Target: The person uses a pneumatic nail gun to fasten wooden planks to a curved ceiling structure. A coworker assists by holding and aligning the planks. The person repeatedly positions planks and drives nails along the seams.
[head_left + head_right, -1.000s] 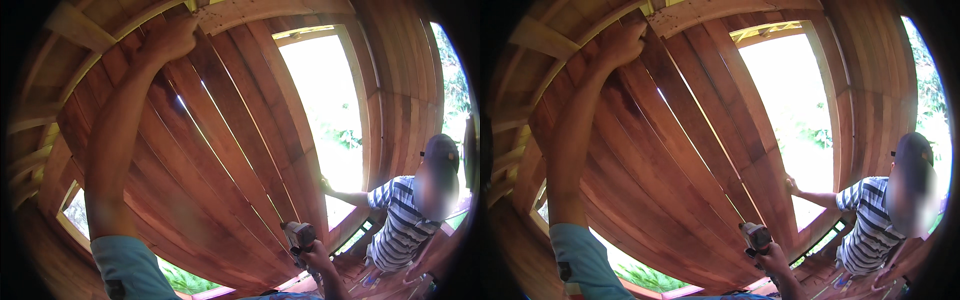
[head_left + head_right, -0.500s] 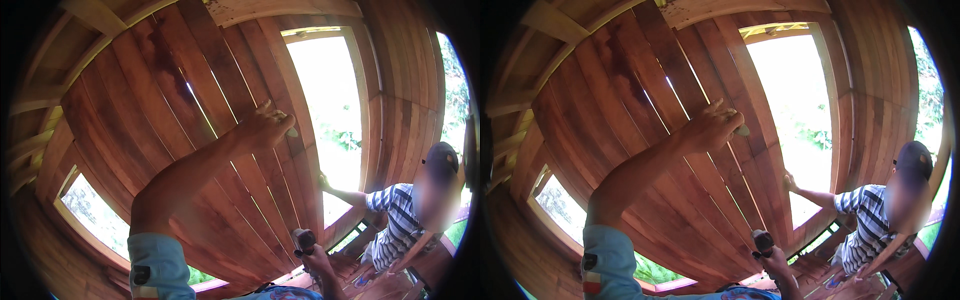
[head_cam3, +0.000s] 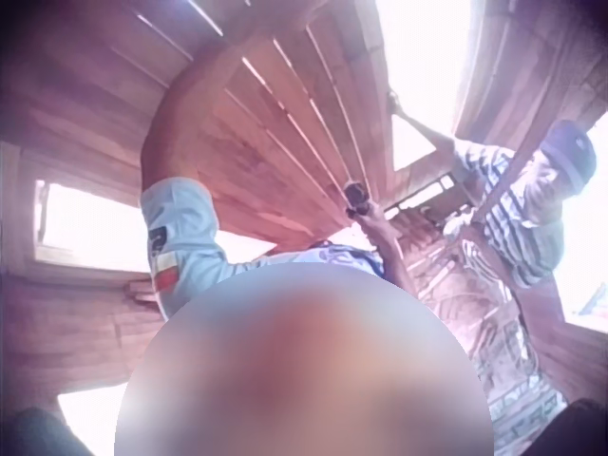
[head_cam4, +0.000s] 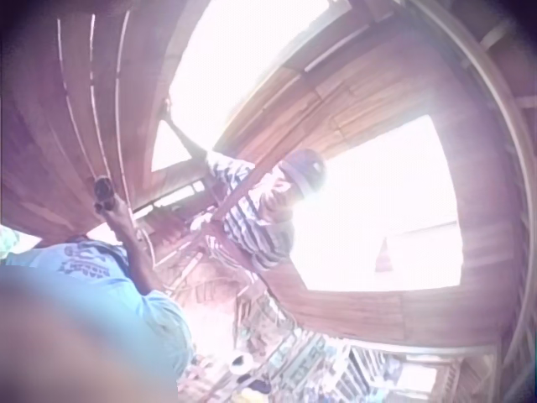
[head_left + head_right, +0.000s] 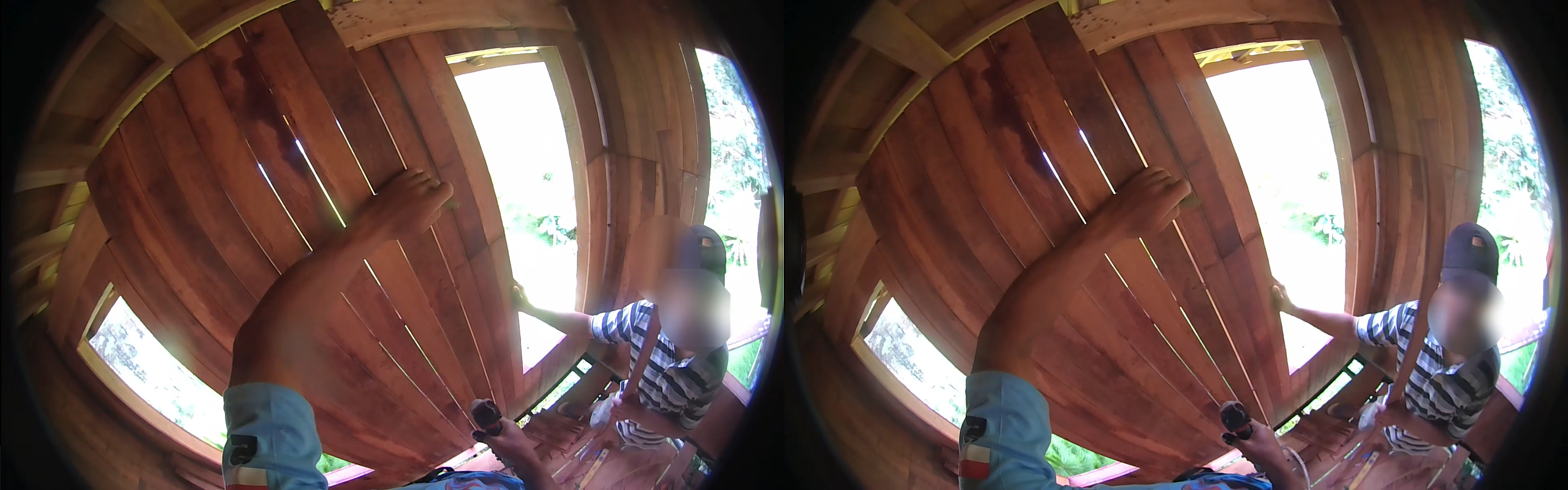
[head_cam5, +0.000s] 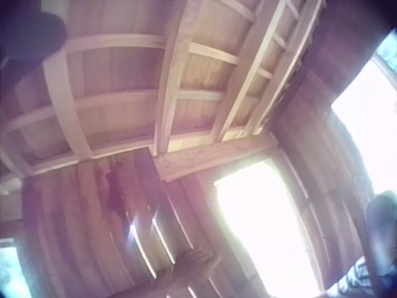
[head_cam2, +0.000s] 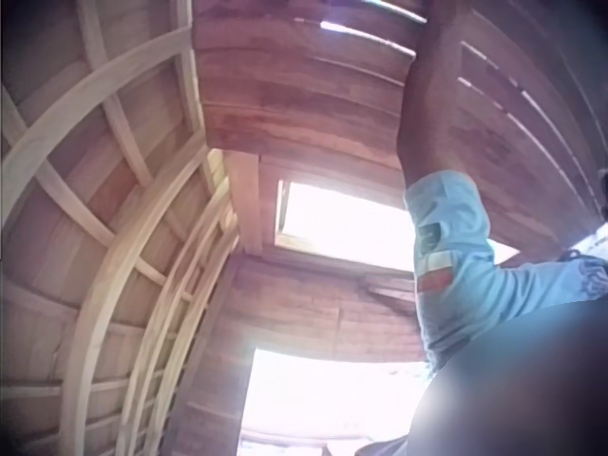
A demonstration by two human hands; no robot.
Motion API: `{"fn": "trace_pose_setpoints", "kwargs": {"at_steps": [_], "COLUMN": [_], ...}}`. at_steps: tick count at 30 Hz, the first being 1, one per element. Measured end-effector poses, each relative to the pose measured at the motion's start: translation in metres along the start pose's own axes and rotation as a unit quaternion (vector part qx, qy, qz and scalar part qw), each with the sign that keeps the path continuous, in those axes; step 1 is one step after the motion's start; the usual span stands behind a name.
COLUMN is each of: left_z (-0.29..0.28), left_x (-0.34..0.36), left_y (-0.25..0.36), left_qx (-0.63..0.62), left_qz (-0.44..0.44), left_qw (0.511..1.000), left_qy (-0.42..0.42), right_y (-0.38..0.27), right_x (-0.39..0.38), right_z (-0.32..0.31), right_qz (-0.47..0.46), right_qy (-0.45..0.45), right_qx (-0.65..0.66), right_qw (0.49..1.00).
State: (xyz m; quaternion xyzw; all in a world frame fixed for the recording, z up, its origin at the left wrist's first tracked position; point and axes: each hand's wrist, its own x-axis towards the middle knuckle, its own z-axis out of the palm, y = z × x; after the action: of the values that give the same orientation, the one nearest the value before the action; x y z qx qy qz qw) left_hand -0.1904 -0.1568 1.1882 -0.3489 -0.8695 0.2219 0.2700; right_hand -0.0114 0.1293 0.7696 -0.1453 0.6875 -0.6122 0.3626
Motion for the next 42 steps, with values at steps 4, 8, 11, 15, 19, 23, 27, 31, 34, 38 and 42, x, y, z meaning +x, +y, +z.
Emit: {"fn": "trace_pose_setpoints", "kwargs": {"at_steps": [4, 8, 11, 15, 19, 23, 27, 31, 34, 38, 42], "left_z": [-0.007, -0.018, -0.037, -0.074, -0.106, -0.153, -0.187, -0.172, -0.14, -0.097, -0.052], "left_x": [-0.023, -0.024, -0.019, -0.037, -0.109, -0.212, -0.308, -0.382, -0.431, -0.482, -0.503], "left_y": [0.008, 0.016, 0.019, 0.026, 0.052, 0.07, 0.091, 0.133, 0.167, 0.198, 0.215], "left_qx": [-0.025, -0.015, -0.054, -0.151, -0.418, -0.257, 0.018, 0.163, 0.095, -0.033, -0.119], "left_qz": [0.015, 0.009, -0.057, -0.1, -0.215, -0.237, -0.283, -0.462, -0.591, -0.688, -0.698], "left_qw": [0.997, 0.997, 0.997, 0.97, 0.783, 0.739, 0.746, 0.7, 0.623, 0.48, 0.441], "left_qy": [0.074, 0.077, 0.019, 0.162, 0.408, 0.576, 0.603, 0.52, 0.503, 0.543, 0.552], "right_y": [0.009, 0.013, 0.012, 0.007, 0.001, 0.008, 0.031, 0.05, 0.055, 0.061, 0.076], "right_x": [0.001, 0.003, 0.002, -0.011, -0.022, -0.026, -0.021, -0.026, -0.031, -0.037, -0.036], "right_z": [0.008, 0.018, 0.028, 0.049, 0.057, 0.058, 0.062, 0.068, 0.071, 0.072, 0.077], "right_qz": [-0.034, 0.021, 0.013, -0.074, -0.04, -0.015, 0.069, 0.062, 0.04, 0.099, 0.113], "right_qy": [0.013, -0.017, -0.03, -0.007, -0.008, 0.013, -0.022, 0.003, 0.004, 0.014, 0.029], "right_qx": [-0.055, -0.089, -0.131, -0.096, -0.137, -0.188, -0.181, -0.185, -0.138, -0.2, -0.133], "right_qw": [0.998, 0.996, 0.991, 0.993, 0.99, 0.982, 0.981, 0.981, 0.99, 0.975, 0.984]}}
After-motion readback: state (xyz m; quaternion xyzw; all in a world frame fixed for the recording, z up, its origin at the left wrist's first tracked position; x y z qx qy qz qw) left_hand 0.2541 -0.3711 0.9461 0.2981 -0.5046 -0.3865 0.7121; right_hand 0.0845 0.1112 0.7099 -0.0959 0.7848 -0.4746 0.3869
